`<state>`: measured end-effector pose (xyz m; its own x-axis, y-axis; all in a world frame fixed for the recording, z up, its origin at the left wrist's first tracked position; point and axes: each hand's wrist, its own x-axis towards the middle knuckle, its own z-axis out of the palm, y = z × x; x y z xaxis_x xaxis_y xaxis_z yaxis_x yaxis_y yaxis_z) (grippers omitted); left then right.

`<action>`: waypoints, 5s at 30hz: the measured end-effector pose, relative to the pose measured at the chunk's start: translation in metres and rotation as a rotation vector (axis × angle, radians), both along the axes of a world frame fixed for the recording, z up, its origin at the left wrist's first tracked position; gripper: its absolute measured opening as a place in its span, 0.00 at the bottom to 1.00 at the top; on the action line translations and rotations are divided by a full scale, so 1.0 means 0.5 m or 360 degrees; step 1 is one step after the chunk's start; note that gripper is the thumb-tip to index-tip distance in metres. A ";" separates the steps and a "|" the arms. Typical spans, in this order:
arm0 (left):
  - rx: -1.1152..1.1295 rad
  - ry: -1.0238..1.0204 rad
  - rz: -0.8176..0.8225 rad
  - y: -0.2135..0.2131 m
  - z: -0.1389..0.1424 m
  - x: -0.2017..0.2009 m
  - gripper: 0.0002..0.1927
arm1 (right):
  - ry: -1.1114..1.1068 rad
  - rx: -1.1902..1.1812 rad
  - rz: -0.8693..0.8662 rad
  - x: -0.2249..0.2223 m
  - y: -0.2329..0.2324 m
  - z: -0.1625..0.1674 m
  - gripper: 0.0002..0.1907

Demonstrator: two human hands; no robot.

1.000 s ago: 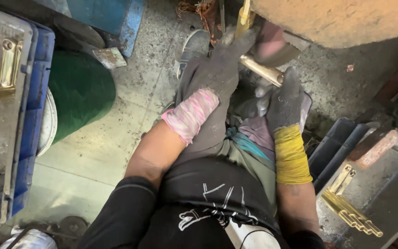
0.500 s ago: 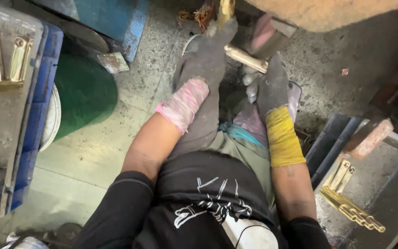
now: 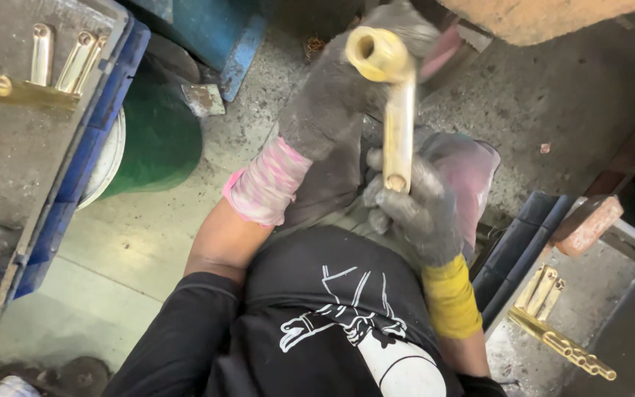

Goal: The person sits on the floor and uses a grinding machine to smooth the edges of brass-colored metal parts. They hold the parts with gloved hands, rotating them against the spinning wheel to grind different sides, and occasionally wipe the parts with a cloth.

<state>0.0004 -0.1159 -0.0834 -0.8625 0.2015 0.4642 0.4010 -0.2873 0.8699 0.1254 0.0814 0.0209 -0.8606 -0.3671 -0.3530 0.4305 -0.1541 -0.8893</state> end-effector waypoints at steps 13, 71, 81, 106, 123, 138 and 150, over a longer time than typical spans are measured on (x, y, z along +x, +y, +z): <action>0.0055 0.0069 -0.0185 0.012 0.081 0.082 0.25 | 0.0254 0.0240 -0.0044 0.112 -0.017 0.048 0.27; -0.3257 -0.0427 0.2789 -0.757 0.267 0.762 0.09 | 0.0815 0.0586 0.0213 0.102 -0.158 -0.041 0.15; -0.3347 -0.1131 0.2743 -0.997 0.209 0.775 0.10 | 0.1132 0.0779 0.0393 0.079 -0.307 -0.060 0.14; -0.2229 -0.0547 0.2615 -0.825 0.068 0.659 0.15 | 0.1355 0.0902 0.0508 0.056 -0.278 -0.063 0.11; -0.1639 0.0657 0.0883 -0.137 0.143 0.258 0.10 | 0.1752 0.1042 0.0126 0.049 -0.130 0.016 0.12; -0.2019 0.0768 0.0508 0.025 0.082 0.271 0.13 | 0.0812 0.1727 -0.1550 0.369 0.432 0.048 0.06; -0.2091 0.0800 0.0438 0.049 0.096 0.263 0.18 | 0.0516 0.2231 -0.1732 0.558 0.576 0.020 0.13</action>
<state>0.1320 -0.0915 -0.0355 -0.7469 0.5729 0.3376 0.6503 0.7354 0.1906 0.4043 0.3694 0.0306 -0.5772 0.7415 0.3420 0.4616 0.6418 -0.6124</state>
